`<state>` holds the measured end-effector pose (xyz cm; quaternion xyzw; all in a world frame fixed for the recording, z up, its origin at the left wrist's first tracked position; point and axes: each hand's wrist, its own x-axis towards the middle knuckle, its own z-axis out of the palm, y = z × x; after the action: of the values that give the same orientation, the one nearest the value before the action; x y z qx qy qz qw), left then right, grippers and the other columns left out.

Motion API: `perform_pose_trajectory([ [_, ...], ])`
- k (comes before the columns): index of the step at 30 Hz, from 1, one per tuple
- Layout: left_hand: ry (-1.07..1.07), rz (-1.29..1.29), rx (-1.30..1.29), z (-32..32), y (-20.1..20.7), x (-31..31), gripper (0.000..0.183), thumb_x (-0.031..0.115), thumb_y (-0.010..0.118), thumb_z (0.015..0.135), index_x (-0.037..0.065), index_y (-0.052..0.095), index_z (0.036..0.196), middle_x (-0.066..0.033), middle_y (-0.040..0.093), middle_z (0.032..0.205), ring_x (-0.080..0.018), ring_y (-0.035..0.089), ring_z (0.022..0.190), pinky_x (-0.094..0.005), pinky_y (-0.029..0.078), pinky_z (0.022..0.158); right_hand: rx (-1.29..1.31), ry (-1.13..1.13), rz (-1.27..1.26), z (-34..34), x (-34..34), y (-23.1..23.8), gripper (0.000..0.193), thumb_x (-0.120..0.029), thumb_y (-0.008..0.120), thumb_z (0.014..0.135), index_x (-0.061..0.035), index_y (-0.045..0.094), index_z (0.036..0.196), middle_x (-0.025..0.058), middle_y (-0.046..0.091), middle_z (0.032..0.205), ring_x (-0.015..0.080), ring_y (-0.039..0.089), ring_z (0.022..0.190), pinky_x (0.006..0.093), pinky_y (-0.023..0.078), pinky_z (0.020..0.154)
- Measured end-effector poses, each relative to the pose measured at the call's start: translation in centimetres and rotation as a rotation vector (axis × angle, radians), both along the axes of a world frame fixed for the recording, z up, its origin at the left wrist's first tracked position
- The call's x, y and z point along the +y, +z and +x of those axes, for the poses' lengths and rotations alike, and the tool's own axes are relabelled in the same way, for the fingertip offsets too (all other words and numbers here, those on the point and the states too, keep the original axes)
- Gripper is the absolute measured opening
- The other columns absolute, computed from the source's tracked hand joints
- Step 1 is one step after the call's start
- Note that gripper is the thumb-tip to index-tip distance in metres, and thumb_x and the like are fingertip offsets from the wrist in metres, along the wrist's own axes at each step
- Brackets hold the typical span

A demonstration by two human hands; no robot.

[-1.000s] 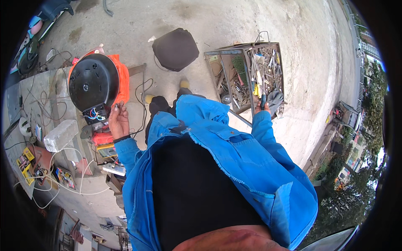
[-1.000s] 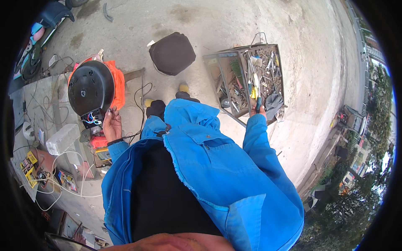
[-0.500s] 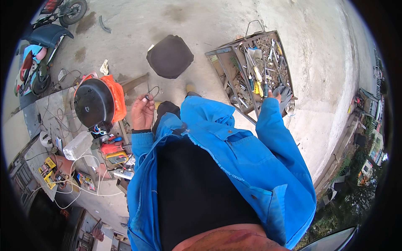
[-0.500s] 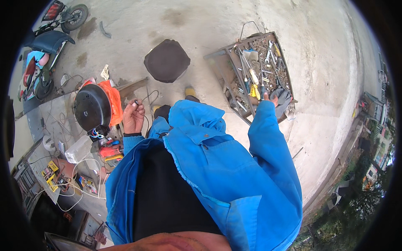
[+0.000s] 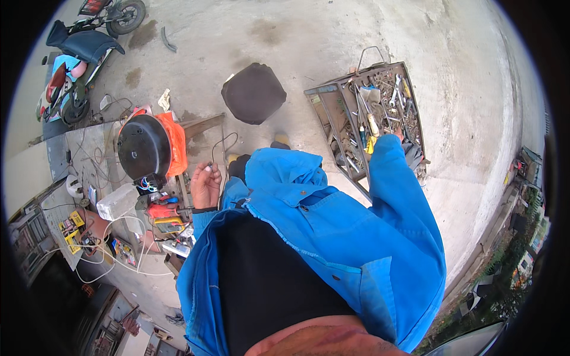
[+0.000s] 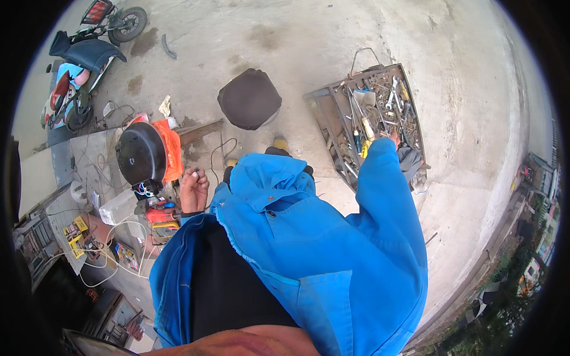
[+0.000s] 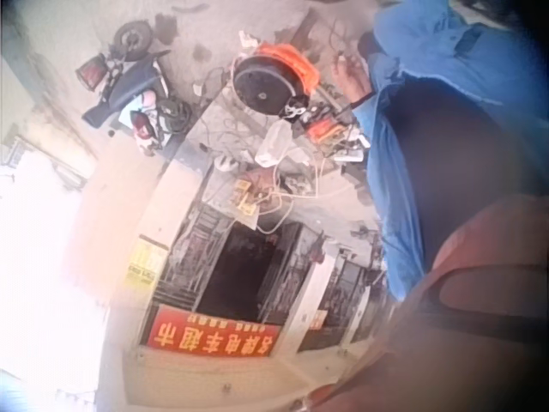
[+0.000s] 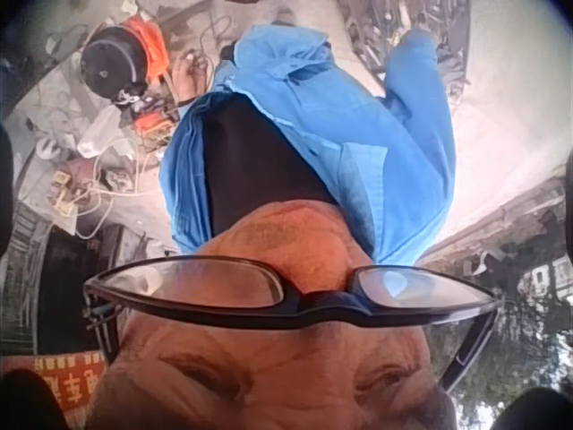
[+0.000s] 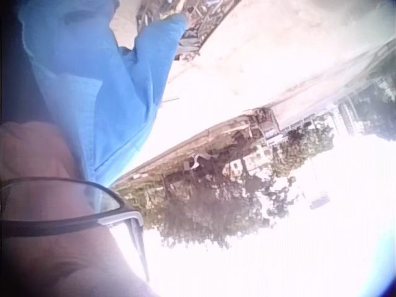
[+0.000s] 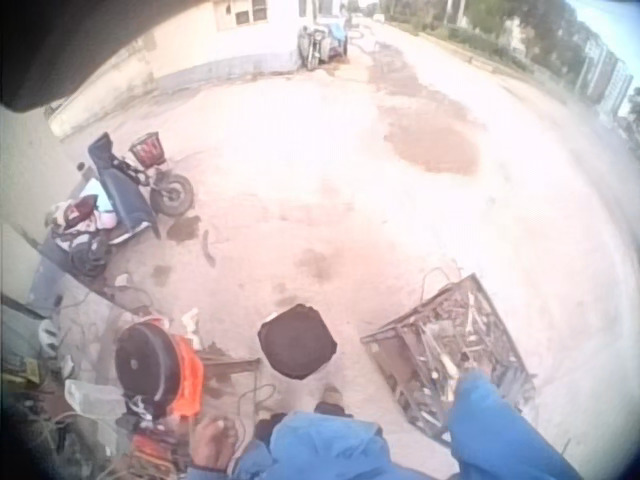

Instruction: The person works on a small black circular electronic device, manipulating internal wires and components with their hands and a screwdriver. They repeatedly open and close the device's cover, adjust wiring, and use a multimeter to test connections.

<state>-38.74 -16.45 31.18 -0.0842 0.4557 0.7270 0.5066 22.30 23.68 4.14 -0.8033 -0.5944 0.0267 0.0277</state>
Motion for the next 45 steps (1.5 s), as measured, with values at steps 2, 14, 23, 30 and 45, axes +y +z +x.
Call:
perform_pose_trajectory([
  [2,-0.051,-0.014,0.026,0.6,0.0,-0.5,0.018,0.007,0.064,0.099,0.006,0.061,0.117,-0.0083,0.062,0.101,-0.0154,0.056,0.085,-0.0269,0.047,0.073,-0.099,0.017,-0.133,1.9,0.2,-2.0,0.058,-0.028,0.068,0.098,-0.0148,0.054,0.153,0.0162,0.060,0.141,0.0317,0.061,0.127,0.0426,0.051,0.107],
  [14,-0.217,-0.075,0.059,4.1,1.0,2.0,0.017,0.006,0.066,0.098,0.003,0.064,0.115,-0.0087,0.062,0.098,-0.0158,0.056,0.082,-0.0265,0.047,0.070,0.024,-0.233,-0.479,-0.4,-2.9,3.7,0.068,-0.024,0.075,0.088,-0.0166,0.047,0.150,0.0070,0.048,0.159,0.0326,0.051,0.143,0.0594,0.041,0.113],
  [23,-0.291,-0.112,0.059,5.7,1.0,3.9,0.020,0.007,0.066,0.098,0.003,0.065,0.117,-0.0100,0.064,0.100,-0.0160,0.058,0.082,-0.0269,0.048,0.071,0.377,0.317,0.080,-3.5,-5.9,2.7,0.044,-0.009,0.075,0.090,-0.0192,0.063,0.131,0.0136,0.057,0.132,0.0423,0.061,0.122,0.0486,0.053,0.100],
  [30,-0.362,-0.108,0.063,6.4,0.9,5.4,0.017,0.004,0.064,0.099,0.000,0.066,0.115,-0.0104,0.065,0.098,-0.0167,0.058,0.082,-0.0273,0.047,0.070,0.309,0.241,-0.145,-9.3,-2.9,2.2,0.048,-0.011,0.074,0.091,-0.0219,0.062,0.136,0.0120,0.058,0.133,0.0387,0.061,0.124,0.0509,0.053,0.099],
  [45,-0.494,-0.193,0.347,7.7,-0.9,6.8,0.021,0.004,0.068,0.099,-0.001,0.068,0.119,-0.0068,0.071,0.093,-0.0118,0.063,0.076,-0.0247,0.049,0.067,1.378,0.708,-0.723,-33.3,-14.5,23.8,0.025,-0.022,0.073,0.100,-0.0035,0.073,0.117,0.0126,0.077,0.092,0.0192,0.073,0.082,0.0360,0.060,0.076],
])
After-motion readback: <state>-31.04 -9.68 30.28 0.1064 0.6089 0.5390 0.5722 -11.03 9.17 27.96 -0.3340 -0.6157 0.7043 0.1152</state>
